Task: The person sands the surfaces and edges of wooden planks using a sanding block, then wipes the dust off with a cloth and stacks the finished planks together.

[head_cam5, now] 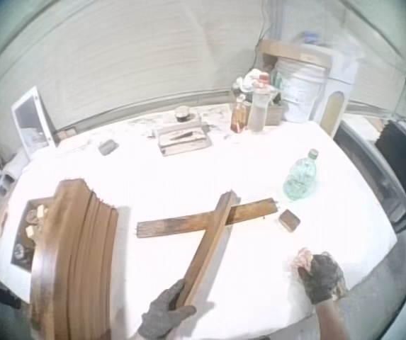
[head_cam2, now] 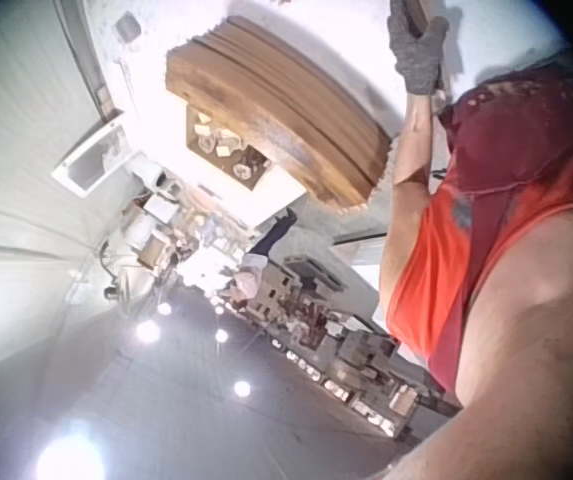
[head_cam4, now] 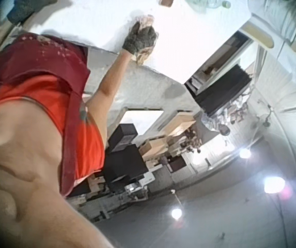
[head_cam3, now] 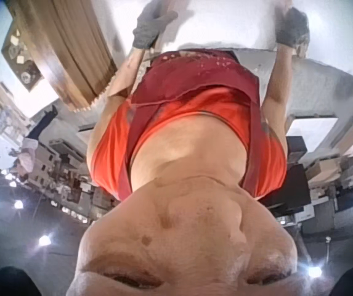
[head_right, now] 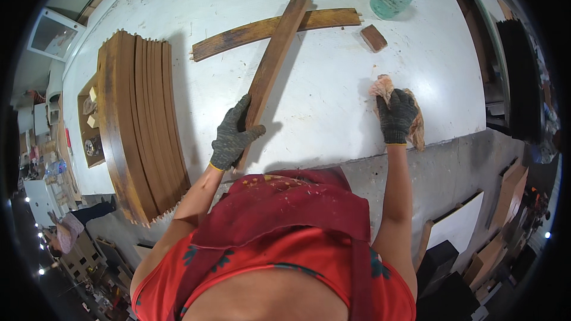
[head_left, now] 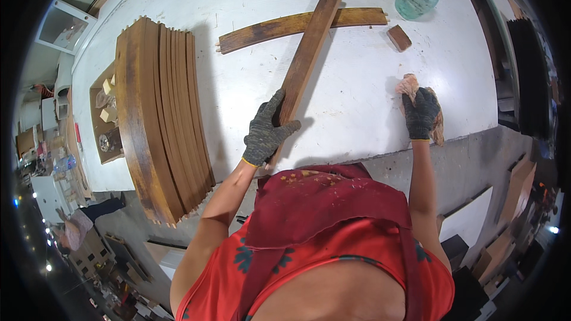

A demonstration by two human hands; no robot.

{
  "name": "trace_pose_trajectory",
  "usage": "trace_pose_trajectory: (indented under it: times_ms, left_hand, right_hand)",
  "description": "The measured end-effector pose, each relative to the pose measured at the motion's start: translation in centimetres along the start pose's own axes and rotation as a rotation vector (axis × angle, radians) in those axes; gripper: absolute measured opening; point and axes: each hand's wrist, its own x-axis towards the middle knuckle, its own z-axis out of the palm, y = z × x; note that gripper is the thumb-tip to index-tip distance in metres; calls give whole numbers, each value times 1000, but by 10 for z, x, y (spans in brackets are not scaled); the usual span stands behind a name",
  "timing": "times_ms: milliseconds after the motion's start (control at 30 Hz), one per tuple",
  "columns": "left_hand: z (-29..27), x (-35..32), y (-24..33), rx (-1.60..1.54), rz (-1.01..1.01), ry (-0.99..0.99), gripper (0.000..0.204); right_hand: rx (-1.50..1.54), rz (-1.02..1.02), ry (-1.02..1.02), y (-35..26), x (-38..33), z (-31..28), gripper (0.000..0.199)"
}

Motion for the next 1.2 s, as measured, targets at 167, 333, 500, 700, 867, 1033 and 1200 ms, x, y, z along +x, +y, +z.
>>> trace_pose_trajectory:
  times_ms: [167, 333, 500, 700, 867, 1033, 1200]
  left_hand:
    - [6, -7, -24, 430, 199, 164, 94]
    - [10, -26, -34, 447, 197, 190, 100]
    - [16, -41, -44, 510, 187, 273, 92]
    - [20, -44, -47, 504, 162, 340, 86]
    - [22, -44, -29, 394, 167, 402, 80]
    - [21, -42, -31, 409, 197, 403, 80]
    - [16, -41, -38, 400, 188, 365, 89]
  right_hand:
    - [844, 138, 48, -36, -14, -26, 33]
    - [1159, -64, 260, -102, 24, -35, 31]
    - [813, -642, 193, -230, 23, -26, 18]
    - [500, -678, -131, -259, 55, -11, 42]
    - [46, -352, 25, -221, 210, 14, 39]
    - [-4, -256, 363, -226, 206, 30, 32]
    - [483, -662, 206, -267, 39, 11, 23]
